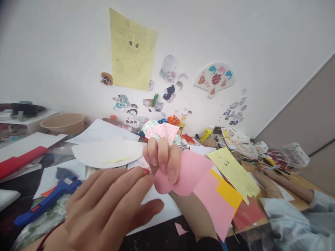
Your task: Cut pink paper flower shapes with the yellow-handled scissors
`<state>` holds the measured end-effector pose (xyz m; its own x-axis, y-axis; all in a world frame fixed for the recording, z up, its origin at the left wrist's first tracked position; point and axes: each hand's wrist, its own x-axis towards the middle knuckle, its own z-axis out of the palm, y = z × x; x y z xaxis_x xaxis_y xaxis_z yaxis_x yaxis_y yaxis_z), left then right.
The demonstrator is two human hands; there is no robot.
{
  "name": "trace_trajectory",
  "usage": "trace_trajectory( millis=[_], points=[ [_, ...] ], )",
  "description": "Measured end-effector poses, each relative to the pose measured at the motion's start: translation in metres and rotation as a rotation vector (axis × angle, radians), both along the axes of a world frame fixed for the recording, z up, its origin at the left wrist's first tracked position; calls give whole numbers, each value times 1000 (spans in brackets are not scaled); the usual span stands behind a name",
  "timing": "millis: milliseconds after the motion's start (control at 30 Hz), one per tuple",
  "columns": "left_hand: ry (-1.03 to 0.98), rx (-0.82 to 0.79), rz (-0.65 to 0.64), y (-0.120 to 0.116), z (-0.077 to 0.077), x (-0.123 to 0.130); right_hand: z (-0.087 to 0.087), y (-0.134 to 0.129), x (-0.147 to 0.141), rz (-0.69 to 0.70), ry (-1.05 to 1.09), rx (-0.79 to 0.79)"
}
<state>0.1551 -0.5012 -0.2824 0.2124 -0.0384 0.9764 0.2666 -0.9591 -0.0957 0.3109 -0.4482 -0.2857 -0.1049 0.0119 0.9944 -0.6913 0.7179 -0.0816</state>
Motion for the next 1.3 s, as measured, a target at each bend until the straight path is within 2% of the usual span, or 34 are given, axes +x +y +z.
trace_trajectory(
  millis=[67,167,200,333,467,567,700,833,967,1100,1300],
  points=[
    [0,29,-6,0,0,5,-2,-7,1,-216,57,-88],
    [-13,-159,-80,3,3,9,-5,-27,0,-524,66,-409],
    [-28,-229,-105,4,3,9,-4,-34,-1,-582,71,-497],
    [-85,-447,-180,10,4,9,1,-51,-6,-777,130,-644],
    [-100,-594,-224,15,4,10,2,-54,-10,-791,116,-834],
    [-109,-730,-331,19,4,11,1,-53,-10,-802,155,-927],
    [-114,-944,-501,23,4,11,2,-49,-8,-863,145,-943],
    [-116,-1070,-589,27,4,10,7,-49,0,-982,66,-918],
    [-103,-1123,-619,30,4,12,9,-51,8,-1075,-41,-926],
    [-83,-1170,-634,32,3,14,10,-52,10,-1149,-7,-876],
    [-42,-1064,-633,38,9,13,12,-48,17,-1017,-30,-969]
  ],
)
